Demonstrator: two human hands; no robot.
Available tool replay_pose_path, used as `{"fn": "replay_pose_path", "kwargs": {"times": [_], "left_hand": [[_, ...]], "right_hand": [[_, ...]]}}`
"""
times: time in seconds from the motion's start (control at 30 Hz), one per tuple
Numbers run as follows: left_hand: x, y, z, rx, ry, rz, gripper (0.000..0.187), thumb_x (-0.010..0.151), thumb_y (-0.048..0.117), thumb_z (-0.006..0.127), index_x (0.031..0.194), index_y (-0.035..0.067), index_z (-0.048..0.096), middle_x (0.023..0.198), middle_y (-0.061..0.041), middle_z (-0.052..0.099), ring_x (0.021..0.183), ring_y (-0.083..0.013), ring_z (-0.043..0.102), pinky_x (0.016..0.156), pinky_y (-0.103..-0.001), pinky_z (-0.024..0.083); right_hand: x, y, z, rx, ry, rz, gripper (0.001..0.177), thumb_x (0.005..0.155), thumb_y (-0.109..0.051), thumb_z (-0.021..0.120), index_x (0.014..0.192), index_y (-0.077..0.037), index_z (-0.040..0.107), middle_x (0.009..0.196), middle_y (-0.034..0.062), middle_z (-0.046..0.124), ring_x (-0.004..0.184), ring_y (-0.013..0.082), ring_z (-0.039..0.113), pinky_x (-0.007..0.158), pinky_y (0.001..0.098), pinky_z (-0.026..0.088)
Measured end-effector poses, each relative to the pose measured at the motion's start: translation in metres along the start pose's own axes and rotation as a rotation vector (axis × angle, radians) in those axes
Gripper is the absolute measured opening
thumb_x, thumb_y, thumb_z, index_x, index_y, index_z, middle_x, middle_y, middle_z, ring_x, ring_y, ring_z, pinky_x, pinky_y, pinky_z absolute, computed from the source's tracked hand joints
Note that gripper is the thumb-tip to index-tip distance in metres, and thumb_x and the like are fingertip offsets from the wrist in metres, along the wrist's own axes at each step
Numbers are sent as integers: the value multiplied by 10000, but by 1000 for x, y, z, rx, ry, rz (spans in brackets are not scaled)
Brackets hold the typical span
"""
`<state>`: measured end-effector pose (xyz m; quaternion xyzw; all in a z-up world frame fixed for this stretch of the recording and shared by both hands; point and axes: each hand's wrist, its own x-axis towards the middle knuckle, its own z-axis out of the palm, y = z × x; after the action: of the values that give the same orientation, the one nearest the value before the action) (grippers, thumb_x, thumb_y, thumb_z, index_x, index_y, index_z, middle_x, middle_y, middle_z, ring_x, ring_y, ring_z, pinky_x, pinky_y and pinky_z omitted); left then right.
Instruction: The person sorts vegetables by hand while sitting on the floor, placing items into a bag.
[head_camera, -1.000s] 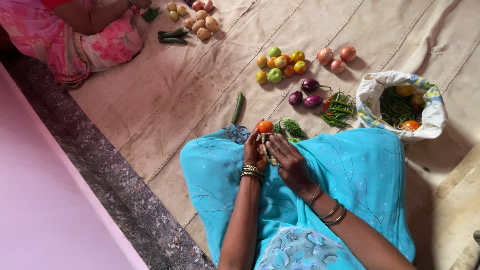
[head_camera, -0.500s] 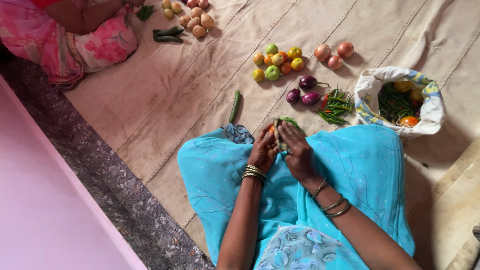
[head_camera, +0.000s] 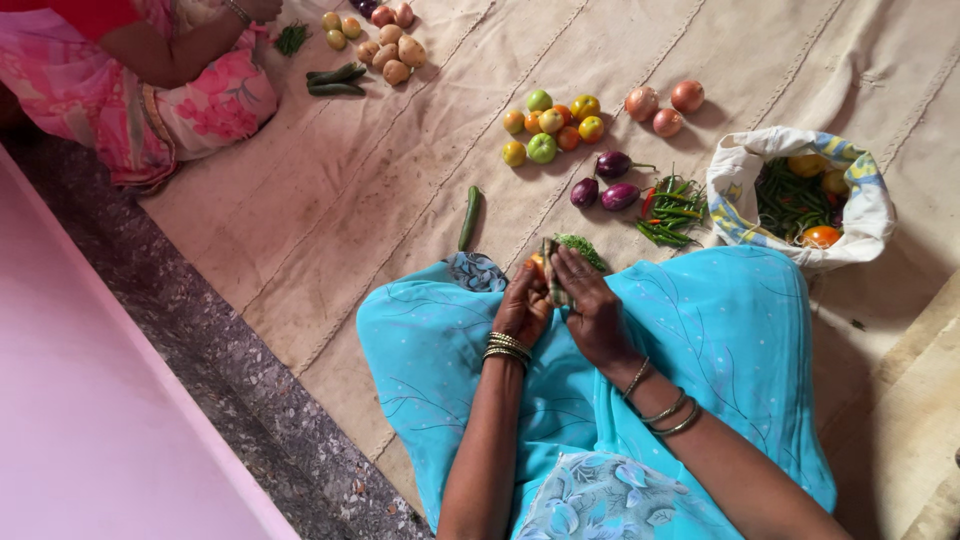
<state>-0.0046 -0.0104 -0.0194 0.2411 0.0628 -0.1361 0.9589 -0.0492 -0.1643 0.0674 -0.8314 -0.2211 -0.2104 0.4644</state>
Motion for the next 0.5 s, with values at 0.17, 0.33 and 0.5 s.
{"fn": "replay_pose_path", "kwargs": {"times": [0.17, 0.33, 0.5], "left_hand": [[-2, 20, 4, -77, 127, -60, 470, 1019, 397, 600, 1270, 1, 609, 1052, -124, 748, 925, -203, 735, 816, -318, 627], [0, 12, -4, -47, 11, 51, 381, 1114, 290, 612, 1361, 0, 606, 1080, -99, 713, 967, -190, 717, 852, -333, 621], [-8, 9, 23, 103, -75, 37, 461, 1048, 97, 602, 1495, 70, 495, 1270, -133, 669, 1058, -198, 690, 919, -333, 601]], "right_hand": [[-9, -11, 11, -103, -98, -61, 845, 643, 192, 496, 1440, -74, 581, 1534, 182, 519, 1475, 377, 434, 1195, 449, 400], [-1, -10, 6, -75, -39, -51, 831, 640, 183, 491, 1431, -55, 584, 1534, 199, 515, 1469, 379, 437, 1196, 458, 397], [1, 7, 7, 77, 135, 143, 663, 775, 162, 463, 1427, 74, 540, 1452, 293, 551, 1377, 435, 519, 1144, 450, 449]]}}
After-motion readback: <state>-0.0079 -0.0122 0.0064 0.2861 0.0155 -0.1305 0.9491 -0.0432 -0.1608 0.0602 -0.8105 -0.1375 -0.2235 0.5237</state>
